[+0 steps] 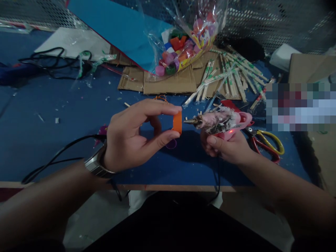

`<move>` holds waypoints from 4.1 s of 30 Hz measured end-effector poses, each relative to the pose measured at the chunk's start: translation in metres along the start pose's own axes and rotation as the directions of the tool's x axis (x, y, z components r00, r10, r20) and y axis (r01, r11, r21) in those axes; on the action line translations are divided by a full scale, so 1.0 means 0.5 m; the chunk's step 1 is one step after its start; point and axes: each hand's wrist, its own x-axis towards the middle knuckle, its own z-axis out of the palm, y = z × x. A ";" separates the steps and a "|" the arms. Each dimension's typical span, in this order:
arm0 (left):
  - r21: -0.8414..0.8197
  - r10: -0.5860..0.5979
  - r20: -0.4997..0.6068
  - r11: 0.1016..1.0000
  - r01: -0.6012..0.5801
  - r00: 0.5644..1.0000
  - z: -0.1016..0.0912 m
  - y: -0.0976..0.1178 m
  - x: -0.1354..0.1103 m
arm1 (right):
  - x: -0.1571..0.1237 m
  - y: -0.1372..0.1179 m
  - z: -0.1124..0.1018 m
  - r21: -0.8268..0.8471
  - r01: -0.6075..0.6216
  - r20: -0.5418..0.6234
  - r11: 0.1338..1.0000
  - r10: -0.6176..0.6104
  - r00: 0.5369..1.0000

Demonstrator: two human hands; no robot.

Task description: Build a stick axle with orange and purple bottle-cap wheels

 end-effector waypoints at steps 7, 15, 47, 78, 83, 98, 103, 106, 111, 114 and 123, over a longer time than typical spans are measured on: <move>0.031 0.032 -0.022 0.999 -0.032 0.999 0.001 -0.002 0.002 | -0.001 -0.001 0.003 -0.029 -0.023 -0.027 0.999 0.022 0.999; 0.103 -0.124 0.037 0.987 0.120 0.992 -0.004 0.025 -0.001 | 0.000 0.003 -0.002 -0.057 -0.003 -0.009 0.998 0.002 1.000; 0.079 -0.103 0.044 0.992 0.099 0.994 -0.004 0.021 0.000 | -0.002 0.007 -0.004 -0.121 0.041 -0.005 0.992 -0.042 0.999; 0.033 -0.044 0.023 0.999 0.043 0.999 -0.002 0.014 0.001 | 0.000 0.001 -0.001 -0.153 0.046 0.002 0.987 -0.046 0.999; 0.042 -0.037 0.023 0.998 0.036 0.999 -0.002 0.013 0.002 | 0.001 -0.001 0.002 -0.093 0.082 0.007 0.992 -0.082 0.997; 0.035 0.007 0.012 0.999 -0.007 1.000 -0.003 0.009 0.004 | 0.002 -0.007 0.006 -0.059 0.086 0.012 0.995 -0.085 0.996; 0.044 -0.034 0.012 0.998 0.033 0.999 -0.003 0.009 0.003 | 0.000 -0.007 0.005 -0.064 0.082 0.015 0.995 -0.082 0.997; 0.040 0.000 0.007 0.999 -0.001 1.000 -0.003 0.009 0.003 | 0.000 -0.005 0.005 -0.053 0.085 0.014 0.995 -0.084 0.996; 0.061 0.000 0.006 0.998 -0.001 1.000 -0.004 0.012 0.003 | 0.000 -0.004 0.006 -0.068 0.092 0.013 0.993 -0.092 0.996; 0.064 -0.081 0.012 0.995 0.080 0.997 -0.004 0.017 0.003 | -0.001 -0.005 0.006 -0.096 0.086 0.010 0.992 -0.085 0.996; 0.056 -0.035 -0.004 0.998 0.036 0.999 -0.002 0.013 0.005 | -0.002 -0.008 0.007 -0.089 0.087 0.014 0.992 -0.086 0.996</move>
